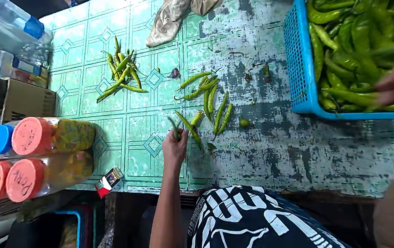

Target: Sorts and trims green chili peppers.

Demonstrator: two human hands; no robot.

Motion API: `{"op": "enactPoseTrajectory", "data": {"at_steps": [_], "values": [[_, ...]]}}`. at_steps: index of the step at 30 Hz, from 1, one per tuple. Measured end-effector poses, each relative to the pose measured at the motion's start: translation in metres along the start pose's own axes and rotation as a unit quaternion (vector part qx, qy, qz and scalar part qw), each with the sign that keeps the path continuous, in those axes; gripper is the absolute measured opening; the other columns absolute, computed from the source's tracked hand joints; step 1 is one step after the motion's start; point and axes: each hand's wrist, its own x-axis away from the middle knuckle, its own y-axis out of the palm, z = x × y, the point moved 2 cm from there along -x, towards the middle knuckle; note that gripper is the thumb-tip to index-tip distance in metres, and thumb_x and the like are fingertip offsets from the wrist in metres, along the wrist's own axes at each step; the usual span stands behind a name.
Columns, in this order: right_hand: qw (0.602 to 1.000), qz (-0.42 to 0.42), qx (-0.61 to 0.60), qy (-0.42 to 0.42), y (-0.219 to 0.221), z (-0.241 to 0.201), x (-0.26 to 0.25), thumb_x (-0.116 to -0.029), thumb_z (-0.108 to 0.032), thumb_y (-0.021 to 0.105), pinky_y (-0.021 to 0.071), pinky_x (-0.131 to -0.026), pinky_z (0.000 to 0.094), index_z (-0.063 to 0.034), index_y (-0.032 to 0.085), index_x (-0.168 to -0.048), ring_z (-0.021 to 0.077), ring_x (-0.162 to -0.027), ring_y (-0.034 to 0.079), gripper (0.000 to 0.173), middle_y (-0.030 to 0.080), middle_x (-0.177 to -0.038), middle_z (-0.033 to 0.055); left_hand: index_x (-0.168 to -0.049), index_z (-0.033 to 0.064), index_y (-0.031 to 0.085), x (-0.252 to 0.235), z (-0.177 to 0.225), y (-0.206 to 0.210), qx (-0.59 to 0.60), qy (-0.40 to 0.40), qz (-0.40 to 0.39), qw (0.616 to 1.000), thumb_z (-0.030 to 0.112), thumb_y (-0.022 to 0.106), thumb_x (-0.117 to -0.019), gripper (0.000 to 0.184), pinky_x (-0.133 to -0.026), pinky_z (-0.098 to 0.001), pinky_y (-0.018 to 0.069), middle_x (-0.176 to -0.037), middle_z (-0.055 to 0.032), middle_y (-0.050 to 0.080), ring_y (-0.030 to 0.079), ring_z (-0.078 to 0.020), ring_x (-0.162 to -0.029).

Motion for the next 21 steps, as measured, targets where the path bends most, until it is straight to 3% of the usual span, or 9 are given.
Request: {"op": "enactPoseTrajectory", "data": {"at_steps": [2,4,6,8,10,11,16,19,21], "values": [[0.993,-0.067,-0.071,0.069,0.064,-0.013,0.005,-0.0913,-0.016,0.07,0.0598,-0.063,0.0212,-0.0216,0.058,-0.116,-0.0004,-0.07,0.065,0.028,0.066,-0.089,-0.0135,-0.101,-0.0012,0.071,-0.027,0.007,0.006,-0.084,-0.025,-0.032,0.996,0.03,0.064,-0.1017,0.032,-0.071,-0.0437,0.0523,-0.079,-0.0119,0.066,0.063,-0.0224,-0.071],[0.977,-0.132,-0.113,0.122,0.119,-0.01,0.009,-0.0859,-0.002,0.07,0.0586,-0.062,0.0232,-0.0116,0.059,-0.108,0.0032,-0.066,0.064,0.027,0.066,-0.082,-0.0068,-0.101,-0.0016,0.071,-0.047,0.011,0.011,-0.143,-0.062,-0.091,0.984,0.037,0.061,-0.1025,0.039,-0.081,-0.0585,0.0527,-0.088,-0.02,0.07,0.068,-0.0363,-0.086],[0.963,-0.193,-0.118,0.146,0.159,0.0,0.013,-0.0872,-0.004,0.073,0.0575,-0.066,0.0231,-0.0064,0.059,-0.104,0.0029,-0.069,0.064,0.022,0.067,-0.081,-0.0039,-0.103,-0.0009,0.07,-0.057,0.01,0.009,-0.154,-0.089,-0.121,0.977,0.034,0.061,-0.1023,0.036,-0.084,-0.0599,0.0524,-0.092,-0.021,0.07,0.069,-0.0379,-0.09],[0.956,-0.244,-0.087,0.135,0.187,0.008,0.014,-0.0881,-0.016,0.077,0.0556,-0.071,0.023,-0.0048,0.064,-0.1,0.0024,-0.075,0.063,0.021,0.066,-0.086,-0.0014,-0.1,-0.0009,0.07,-0.062,-0.003,-0.004,-0.095,-0.087,-0.113,0.985,0.027,0.063,-0.101,0.029,-0.073,-0.0488,0.0535,-0.08,-0.0147,0.067,0.065,-0.0272,-0.074],[0.944,-0.304,-0.056,0.115,0.208,0.016,0.014,-0.0903,-0.025,0.077,0.0537,-0.076,0.0236,-0.0043,0.07,-0.098,0.0041,-0.083,0.062,0.023,0.065,-0.095,0.002,-0.101,-0.0009,0.069,-0.064,-0.025,-0.017,0.061,-0.077,-0.103,0.99,0.019,0.062,-0.102,0.021,-0.054,-0.0263,0.0511,-0.068,-0.0028,0.063,0.058,-0.0084,-0.055],[0.938,-0.327,-0.051,0.108,0.216,0.019,0.014,-0.0917,-0.027,0.075,0.0526,-0.079,0.0223,-0.0045,0.071,-0.1,0.0032,-0.086,0.061,0.024,0.065,-0.098,0.0023,-0.104,-0.0019,0.067,-0.062,-0.032,-0.025,0.16,-0.079,-0.103,0.978,0.014,0.059,-0.1032,0.018,-0.05,-0.0211,0.0496,-0.067,-0.0008,0.063,0.057,-0.0049,-0.052],[0.91,-0.316,-0.188,0.192,0.249,0.004,0.015,-0.0948,-0.012,0.07,0.0576,-0.073,0.0177,-0.0047,0.066,-0.104,0.0002,-0.076,0.067,0.012,0.071,-0.089,-0.0044,-0.104,0.0015,0.063,-0.044,-0.044,-0.061,0.437,-0.059,-0.146,0.886,0.007,0.046,-0.1026,0.018,-0.052,-0.0178,0.0525,-0.079,-0.0043,0.071,0.063,-0.0053,-0.058],[0.863,-0.351,-0.276,0.235,0.268,-0.01,0.018,-0.0988,-0.01,0.064,0.062,-0.08,0.0251,-0.005,0.065,-0.113,0.0078,-0.084,0.073,0.015,0.076,-0.097,-0.0019,-0.103,0.0049,0.069,-0.034,-0.044,-0.066,0.505,-0.026,-0.182,0.843,0.016,0.061,-0.0978,0.015,-0.054,-0.0182,0.0539,-0.09,-0.0069,0.075,0.067,-0.0063,-0.065],[0.848,-0.378,-0.29,0.232,0.282,-0.014,0.023,-0.0983,-0.014,0.065,0.0596,-0.072,0.0215,-0.0086,0.067,-0.109,0.0033,-0.077,0.07,0.013,0.073,-0.09,-0.007,-0.103,0.0065,0.071,-0.029,-0.041,-0.065,0.524,-0.009,-0.189,0.831,0.018,0.068,-0.0955,0.014,-0.057,-0.0191,0.0555,-0.091,-0.0055,0.076,0.069,-0.0062,-0.067]]}}
